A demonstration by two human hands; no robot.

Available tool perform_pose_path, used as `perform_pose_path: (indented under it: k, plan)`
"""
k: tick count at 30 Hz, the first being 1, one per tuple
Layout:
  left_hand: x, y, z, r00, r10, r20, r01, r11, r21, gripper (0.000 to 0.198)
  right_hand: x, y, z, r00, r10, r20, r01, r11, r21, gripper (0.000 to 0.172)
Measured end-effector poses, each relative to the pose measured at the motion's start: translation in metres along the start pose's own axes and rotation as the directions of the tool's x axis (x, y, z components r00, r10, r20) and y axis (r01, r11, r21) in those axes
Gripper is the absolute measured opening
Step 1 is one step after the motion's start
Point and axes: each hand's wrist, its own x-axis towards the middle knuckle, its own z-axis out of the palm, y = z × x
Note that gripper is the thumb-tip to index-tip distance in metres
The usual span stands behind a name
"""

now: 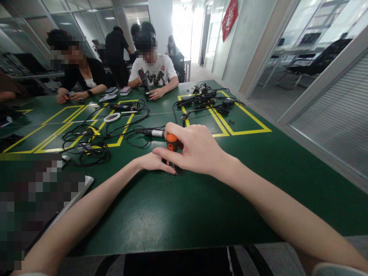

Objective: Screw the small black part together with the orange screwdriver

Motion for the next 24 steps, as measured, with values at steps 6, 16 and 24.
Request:
perform_pose_path:
  k: [6, 16, 24]
  plan:
    - [0.0004, -0.0029, -0.0004, 1.0, 0.007, 0.001, -0.007, 1.0, -0.026, 0.06, 0.0003, 0.0002, 0.0002, 0.999, -0.044, -0.005, 0.044, 0.997, 0.068, 0.015]
    - [0.0005, -0.0015, -0.0007, 1.0, -0.019, 0.002, 0.019, 0.999, -0.029, 0.054, 0.0022, -0.0013, -0.0022, 1.0, 0.008, 0.01, -0.009, 0.997, 0.083, 0.014]
    - [0.0008, -0.0013, -0.0013, 1.0, -0.001, 0.008, 0.001, 1.0, -0.007, 0.048, 0.0024, -0.002, -0.002, 0.993, 0.079, 0.086, -0.087, 0.992, 0.092, 0.019]
